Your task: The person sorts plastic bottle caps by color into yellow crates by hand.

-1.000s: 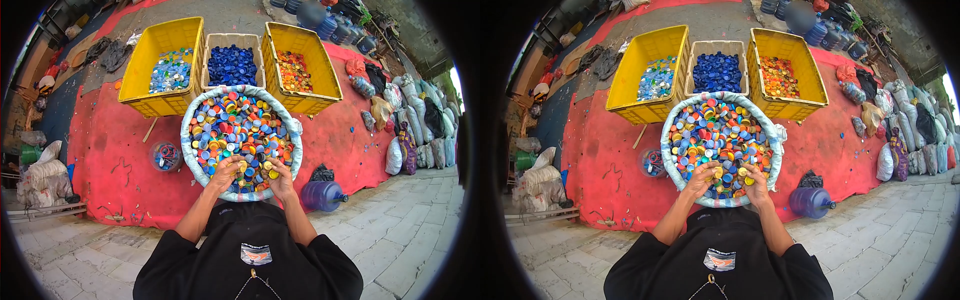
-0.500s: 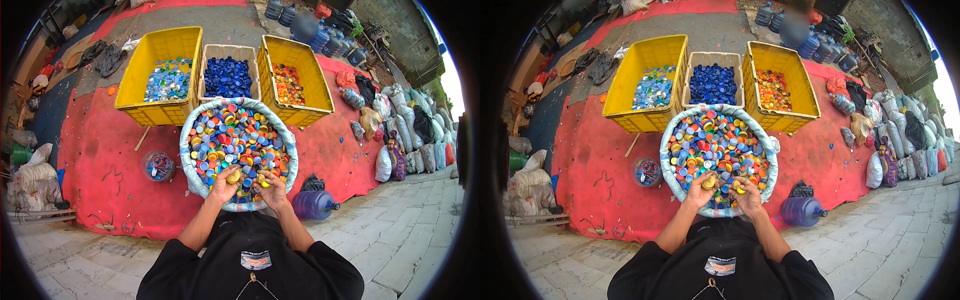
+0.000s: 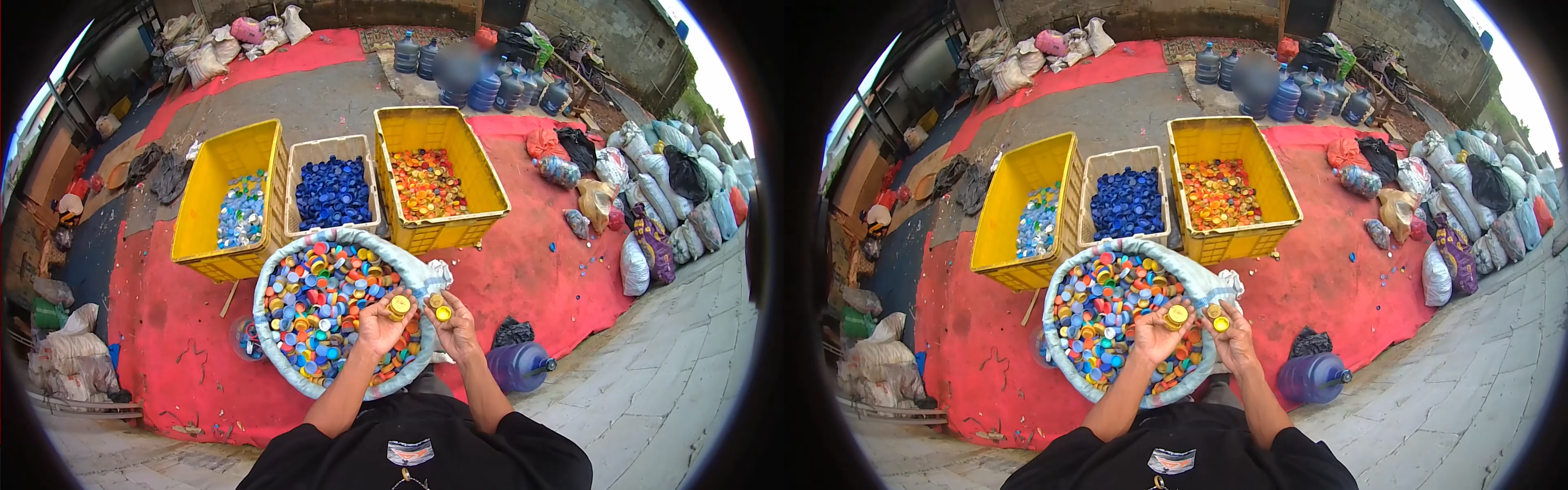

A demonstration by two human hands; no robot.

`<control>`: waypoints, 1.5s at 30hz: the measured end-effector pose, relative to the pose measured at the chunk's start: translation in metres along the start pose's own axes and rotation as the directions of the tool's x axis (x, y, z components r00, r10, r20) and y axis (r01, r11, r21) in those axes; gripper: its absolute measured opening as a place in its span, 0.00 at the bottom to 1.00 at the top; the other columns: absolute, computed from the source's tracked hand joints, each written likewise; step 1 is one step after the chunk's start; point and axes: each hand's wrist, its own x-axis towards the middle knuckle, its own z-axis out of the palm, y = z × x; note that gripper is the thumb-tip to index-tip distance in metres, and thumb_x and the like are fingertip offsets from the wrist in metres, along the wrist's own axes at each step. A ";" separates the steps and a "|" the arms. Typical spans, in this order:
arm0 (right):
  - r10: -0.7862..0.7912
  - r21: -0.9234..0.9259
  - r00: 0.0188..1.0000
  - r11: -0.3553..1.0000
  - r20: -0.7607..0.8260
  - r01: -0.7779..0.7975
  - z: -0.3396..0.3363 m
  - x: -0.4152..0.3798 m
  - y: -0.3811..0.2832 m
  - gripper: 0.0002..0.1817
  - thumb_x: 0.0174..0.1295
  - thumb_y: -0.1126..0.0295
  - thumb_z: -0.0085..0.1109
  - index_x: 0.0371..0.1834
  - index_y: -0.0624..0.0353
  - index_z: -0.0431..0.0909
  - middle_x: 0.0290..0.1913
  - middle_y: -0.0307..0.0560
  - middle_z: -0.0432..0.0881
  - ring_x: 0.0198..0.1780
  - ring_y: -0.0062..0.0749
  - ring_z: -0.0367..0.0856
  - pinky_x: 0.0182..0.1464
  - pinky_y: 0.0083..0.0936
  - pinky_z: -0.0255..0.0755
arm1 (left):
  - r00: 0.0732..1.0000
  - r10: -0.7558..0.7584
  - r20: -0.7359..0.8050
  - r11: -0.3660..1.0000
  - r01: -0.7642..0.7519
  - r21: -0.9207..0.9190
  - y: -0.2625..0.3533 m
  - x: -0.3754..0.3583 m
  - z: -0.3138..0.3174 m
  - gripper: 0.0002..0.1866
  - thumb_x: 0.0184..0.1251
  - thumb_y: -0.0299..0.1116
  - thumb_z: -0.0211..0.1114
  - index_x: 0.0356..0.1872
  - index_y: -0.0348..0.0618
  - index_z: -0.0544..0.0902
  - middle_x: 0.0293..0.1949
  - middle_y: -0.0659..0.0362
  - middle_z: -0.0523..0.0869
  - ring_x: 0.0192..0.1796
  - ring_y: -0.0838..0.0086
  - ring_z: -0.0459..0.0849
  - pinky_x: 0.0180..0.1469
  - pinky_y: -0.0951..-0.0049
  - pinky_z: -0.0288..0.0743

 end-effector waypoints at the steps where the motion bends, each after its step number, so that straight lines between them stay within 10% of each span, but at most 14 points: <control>1: -0.028 -0.010 0.999 1.000 -0.021 0.028 -0.014 0.006 -0.014 0.42 0.36 0.91 0.40 0.66 0.72 0.55 0.61 0.64 0.68 0.65 0.56 0.70 0.70 0.45 0.64 | 0.998 0.020 -0.053 1.000 -0.020 0.009 -0.012 0.016 0.004 0.32 0.45 0.17 0.50 0.59 0.28 0.69 0.58 0.42 0.74 0.64 0.50 0.71 0.74 0.52 0.60; 16: 0.058 -0.115 0.975 0.990 -0.212 -0.084 -0.119 0.129 -0.110 0.33 0.53 0.92 0.37 0.67 0.69 0.56 0.61 0.64 0.67 0.63 0.55 0.72 0.68 0.47 0.69 | 0.951 0.079 -0.299 0.966 0.001 0.258 -0.078 0.226 -0.007 0.20 0.57 0.16 0.55 0.53 0.29 0.70 0.49 0.47 0.75 0.53 0.58 0.78 0.66 0.59 0.74; 20: -0.033 -0.234 0.999 0.972 -0.018 0.028 -0.062 0.213 -0.150 0.32 0.59 0.89 0.36 0.70 0.72 0.48 0.63 0.66 0.64 0.64 0.53 0.71 0.67 0.42 0.70 | 0.964 0.227 -0.138 0.922 -0.167 0.349 -0.058 0.298 0.054 0.20 0.62 0.24 0.61 0.54 0.31 0.71 0.52 0.45 0.72 0.53 0.60 0.76 0.64 0.63 0.74; 25: -0.103 -0.326 0.995 0.940 -0.001 0.096 -0.014 0.261 -0.182 0.44 0.59 0.90 0.44 0.73 0.71 0.28 0.69 0.76 0.54 0.68 0.58 0.66 0.68 0.41 0.69 | 0.910 0.410 -0.059 0.825 -0.342 0.450 -0.033 0.276 0.129 0.45 0.60 0.36 0.67 0.73 0.33 0.50 0.74 0.33 0.35 0.79 0.51 0.35 0.78 0.59 0.38; 30: -0.050 -0.388 0.997 0.921 -0.052 0.026 -0.056 0.231 -0.153 0.41 0.61 0.85 0.49 0.74 0.71 0.35 0.69 0.77 0.54 0.69 0.58 0.65 0.68 0.40 0.69 | 0.884 0.461 -0.080 0.712 -0.314 0.628 -0.028 0.187 0.062 0.28 0.66 0.36 0.64 0.62 0.33 0.67 0.61 0.45 0.73 0.66 0.58 0.71 0.70 0.61 0.62; 34: 0.008 -0.433 0.985 0.898 -0.175 -0.084 -0.091 0.173 -0.095 0.33 0.62 0.81 0.48 0.70 0.72 0.50 0.66 0.72 0.63 0.61 0.53 0.74 0.63 0.38 0.73 | 0.907 0.401 -0.130 0.737 -0.235 0.633 -0.059 0.080 0.015 0.13 0.70 0.34 0.61 0.50 0.38 0.75 0.46 0.55 0.81 0.48 0.70 0.83 0.54 0.69 0.77; 40: -0.193 -0.811 0.977 0.584 -0.092 0.039 -0.100 0.088 -0.014 0.24 0.60 0.81 0.50 0.62 0.69 0.66 0.55 0.58 0.77 0.51 0.36 0.78 0.53 0.26 0.74 | 0.879 0.430 -0.207 0.623 -0.122 0.773 -0.073 -0.030 -0.030 0.13 0.70 0.33 0.61 0.51 0.39 0.77 0.41 0.60 0.81 0.37 0.79 0.79 0.43 0.77 0.76; 45: -0.367 -0.970 0.900 -0.024 0.235 0.243 -0.051 0.055 0.017 0.23 0.56 0.79 0.55 0.58 0.62 0.72 0.43 0.51 0.82 0.46 0.37 0.80 0.50 0.32 0.73 | 0.846 0.498 -0.190 0.516 -0.113 0.849 -0.054 -0.086 -0.034 0.13 0.69 0.37 0.64 0.46 0.39 0.78 0.32 0.65 0.80 0.29 0.86 0.72 0.31 0.83 0.66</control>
